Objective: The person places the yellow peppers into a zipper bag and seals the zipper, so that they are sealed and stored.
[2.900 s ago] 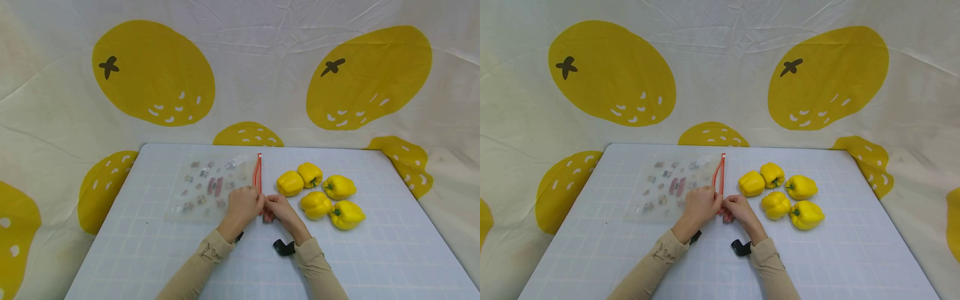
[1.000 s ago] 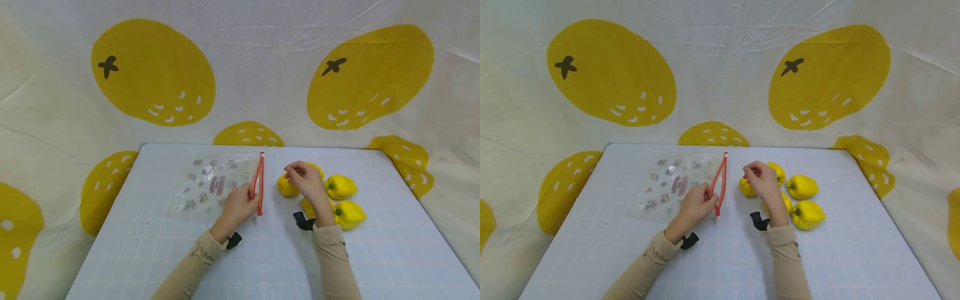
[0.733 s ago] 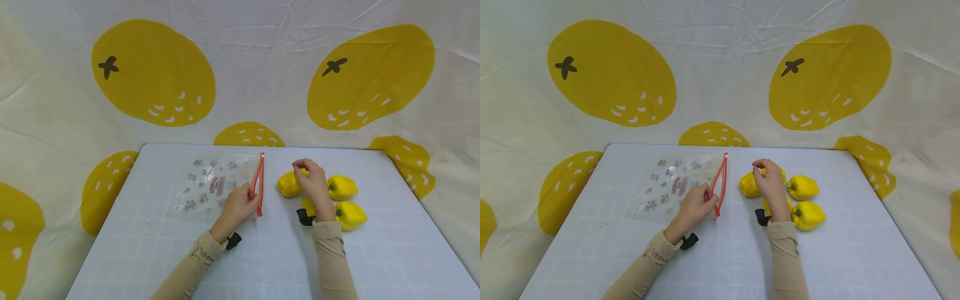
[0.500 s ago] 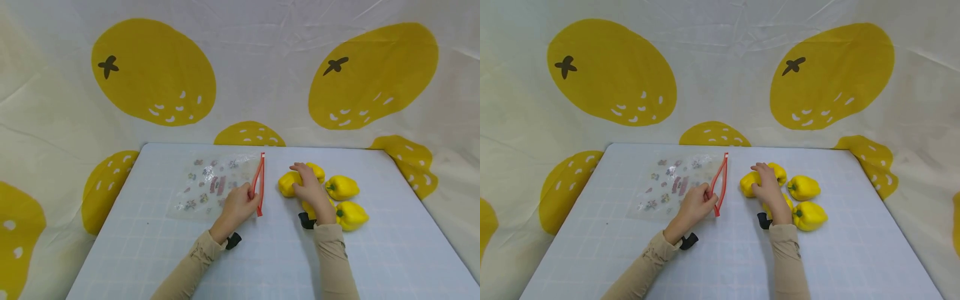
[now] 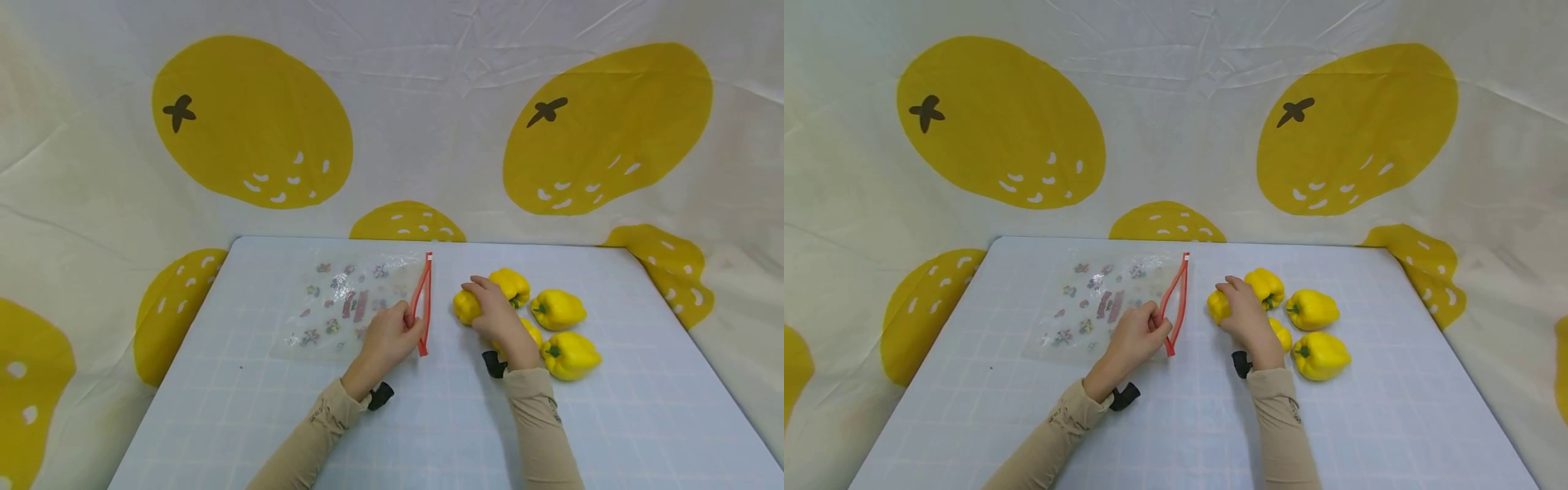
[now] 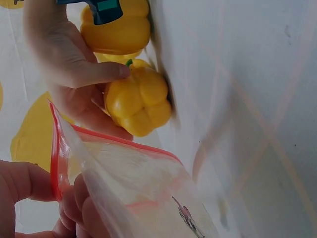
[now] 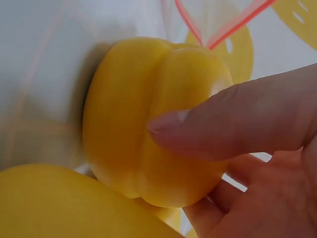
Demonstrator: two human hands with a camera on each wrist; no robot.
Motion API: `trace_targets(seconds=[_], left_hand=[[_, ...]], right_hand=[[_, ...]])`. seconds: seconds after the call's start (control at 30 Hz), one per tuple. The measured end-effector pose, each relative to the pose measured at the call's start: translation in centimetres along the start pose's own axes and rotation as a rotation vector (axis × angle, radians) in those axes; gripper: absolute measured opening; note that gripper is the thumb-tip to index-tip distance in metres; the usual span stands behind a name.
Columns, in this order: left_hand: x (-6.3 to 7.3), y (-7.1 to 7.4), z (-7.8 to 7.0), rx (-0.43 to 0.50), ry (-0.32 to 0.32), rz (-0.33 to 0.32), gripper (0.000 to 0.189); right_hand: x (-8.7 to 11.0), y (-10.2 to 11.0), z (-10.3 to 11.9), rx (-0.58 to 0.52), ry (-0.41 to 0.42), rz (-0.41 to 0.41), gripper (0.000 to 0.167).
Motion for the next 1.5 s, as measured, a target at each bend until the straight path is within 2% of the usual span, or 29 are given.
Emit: trace_targets(seconds=[0.33,0.6,0.83,1.07,1.2,1.43,1.5], left_hand=[[0.0,0.0,-0.1,0.012,0.022,0.019,0.022],[0.1,0.0,-0.1,0.007,0.018,0.02,0.021],[0.2,0.1,-0.2,0.026,0.03,0.027,0.022],[0.2,0.1,-0.1,0.016,0.028,0.022,0.022],[0.2,0.0,-0.1,0.013,0.024,0.023,0.022],[0.2,0.0,0.0,0.034,0.103,0.066,0.021],[0.2,-0.1,0.0,0.029,0.09,0.06,0.021]], right_hand=[[0.1,-0.1,0.2,0.089,0.008,-0.027,0.066],[0.1,-0.1,0.2,0.082,-0.011,-0.02,0.071],[0.2,0.0,0.2,0.082,-0.039,-0.039,0.067],[0.4,0.0,0.3,-0.001,-0.075,-0.042,0.069],[0.5,0.5,0.5,-0.051,-0.09,-0.082,0.071],[0.6,1.0,0.6,-0.088,-0.08,-0.121,0.074],[0.5,1.1,0.5,-0.102,-0.071,-0.129,0.074]])
Point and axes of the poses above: each hand's wrist, its own x-axis away from the middle knuckle, its own y-axis out of the back of the hand, z = x × y, the point moved 1 cm from there along -x, towards the middle knuckle, and after that the axes turned 6 degrees about y, right-handed, at the moved point
